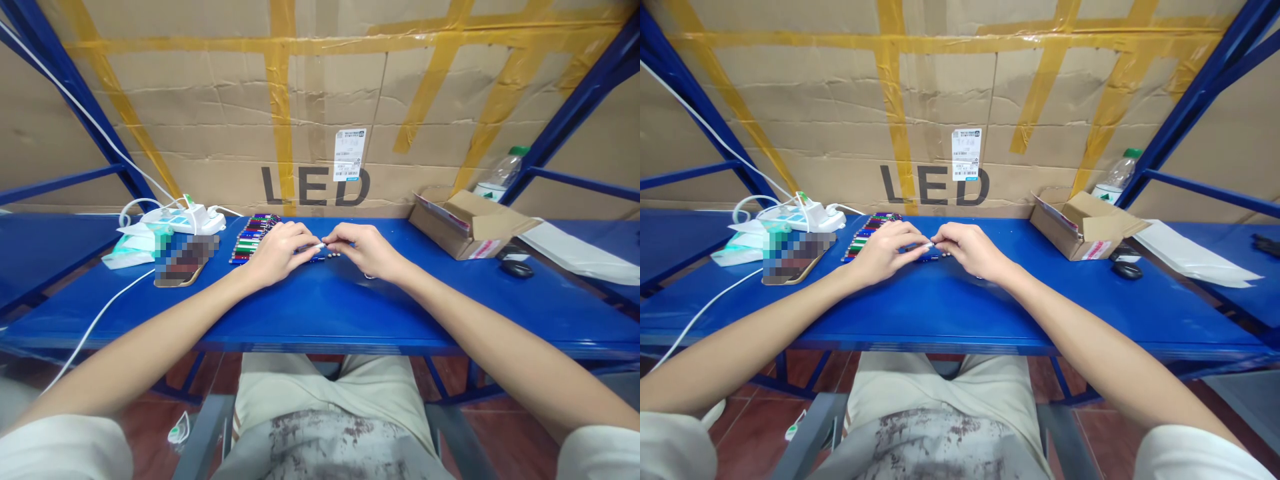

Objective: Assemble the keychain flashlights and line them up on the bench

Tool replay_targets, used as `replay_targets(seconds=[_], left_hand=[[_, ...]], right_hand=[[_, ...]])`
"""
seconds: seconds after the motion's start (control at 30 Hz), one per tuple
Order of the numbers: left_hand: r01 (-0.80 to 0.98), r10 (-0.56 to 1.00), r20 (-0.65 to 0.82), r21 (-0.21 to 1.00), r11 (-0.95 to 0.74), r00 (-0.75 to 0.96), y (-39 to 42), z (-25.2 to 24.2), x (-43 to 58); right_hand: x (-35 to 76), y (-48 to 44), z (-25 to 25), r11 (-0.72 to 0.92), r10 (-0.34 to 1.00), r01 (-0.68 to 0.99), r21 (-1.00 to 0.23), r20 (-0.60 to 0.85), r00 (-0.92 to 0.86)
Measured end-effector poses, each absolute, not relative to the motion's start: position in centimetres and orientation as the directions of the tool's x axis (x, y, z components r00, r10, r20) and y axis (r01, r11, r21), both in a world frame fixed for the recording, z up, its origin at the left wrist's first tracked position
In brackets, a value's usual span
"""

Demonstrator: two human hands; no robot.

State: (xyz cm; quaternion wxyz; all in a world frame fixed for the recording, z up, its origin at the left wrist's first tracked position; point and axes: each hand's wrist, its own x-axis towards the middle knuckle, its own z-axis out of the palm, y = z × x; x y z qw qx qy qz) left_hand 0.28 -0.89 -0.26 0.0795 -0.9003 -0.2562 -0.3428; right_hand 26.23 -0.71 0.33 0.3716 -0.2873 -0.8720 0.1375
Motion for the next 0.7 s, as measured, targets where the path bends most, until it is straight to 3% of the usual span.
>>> replay_targets(seconds=[0.3,0.57,0.7], left_hand=[[0.524,0.384,0.647,-0.028,-0.851,0.658,-1.26,-0.26,0.44],[0.551,0.345,0.655,-0.131,-0.824,0.673,-1.37,-0.55,0.48],[0.554,0.352,0.66,-0.118,-0.824,0.664,-1.51,-0.5,0.59]], right_hand=[[26.2,-1.27,0.77,0.727,0.683,0.447,-0.521,0.488,-0.543],[25.71,-1.23,0.21,0.64,0.746,0.35,-0.684,0.444,-0.496],[25.45,-1.24,-0.01,0.596,0.774,0.328,-0.733,0.416,-0.477]])
